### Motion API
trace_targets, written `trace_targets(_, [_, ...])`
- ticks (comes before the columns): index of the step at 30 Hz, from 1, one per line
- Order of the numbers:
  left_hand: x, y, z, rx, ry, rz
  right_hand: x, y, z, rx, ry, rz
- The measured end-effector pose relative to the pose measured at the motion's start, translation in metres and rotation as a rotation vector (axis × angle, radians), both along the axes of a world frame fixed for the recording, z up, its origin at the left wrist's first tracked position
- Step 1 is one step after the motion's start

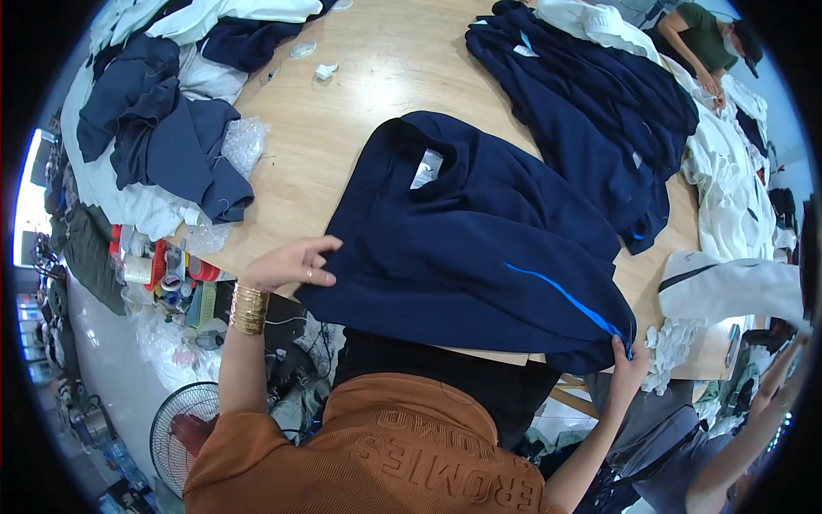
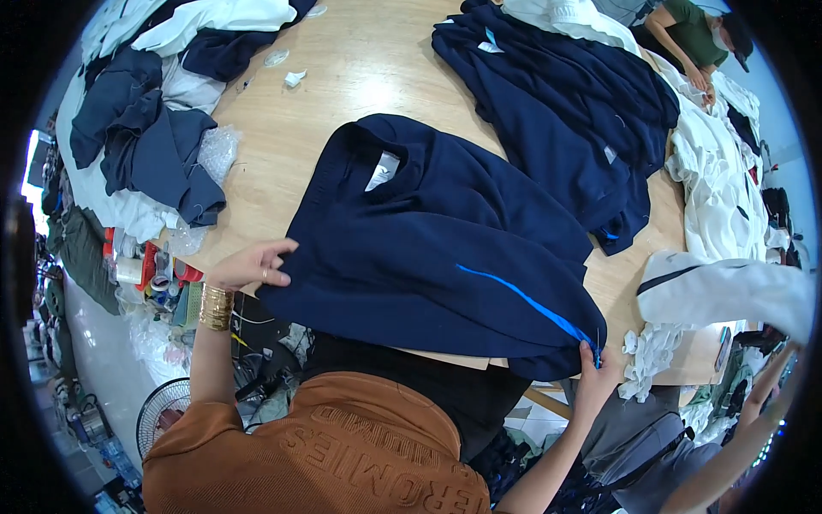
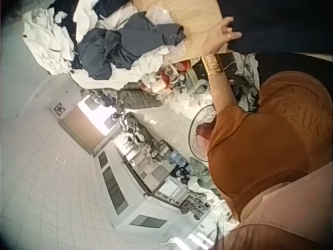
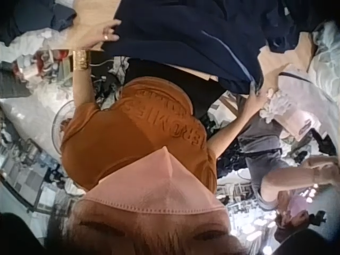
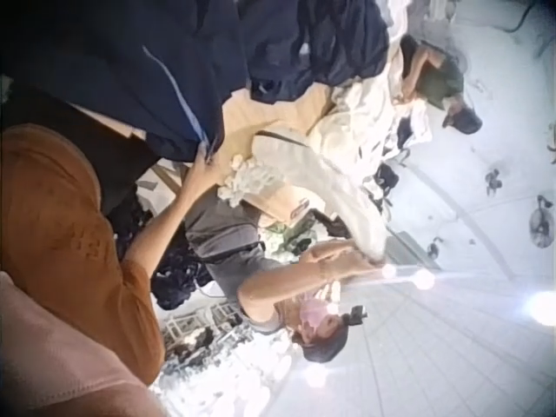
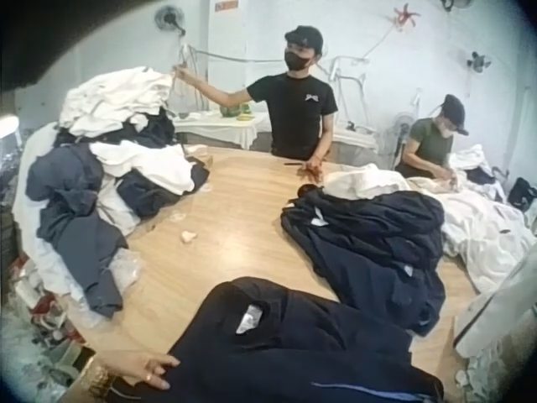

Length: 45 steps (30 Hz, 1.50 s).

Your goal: The recorder uses small thread snips to remove excess threads from navy blue and white garments at a factory workstation.

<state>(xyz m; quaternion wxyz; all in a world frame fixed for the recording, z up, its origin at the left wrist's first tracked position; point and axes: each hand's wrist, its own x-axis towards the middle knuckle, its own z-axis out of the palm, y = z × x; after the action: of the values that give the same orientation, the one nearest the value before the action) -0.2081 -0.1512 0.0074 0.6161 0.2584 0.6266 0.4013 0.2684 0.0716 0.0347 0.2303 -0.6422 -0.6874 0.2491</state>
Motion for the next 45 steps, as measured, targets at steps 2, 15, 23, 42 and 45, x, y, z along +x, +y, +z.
trace_targets(2, [0.005,-0.006,0.002,-0.037,-0.106,-0.113,0.006,0.002,-0.004,-0.051,-0.175,0.017])
trace_targets(15, [0.082,0.029,0.028,0.252,0.498,-0.283,-0.098,-0.043,0.026,-0.293,0.391,0.230])
trace_targets(23, [0.126,0.078,0.046,0.356,0.272,-0.654,-0.160,-0.087,0.002,-0.332,0.660,0.324])
trace_targets(42, [0.065,0.156,0.147,0.594,0.276,-0.342,-0.048,-0.015,0.058,-0.546,0.935,-0.014])
trace_targets(45, [0.062,0.150,0.154,0.574,0.290,-0.134,-0.020,-0.012,0.074,-0.401,0.985,-0.079])
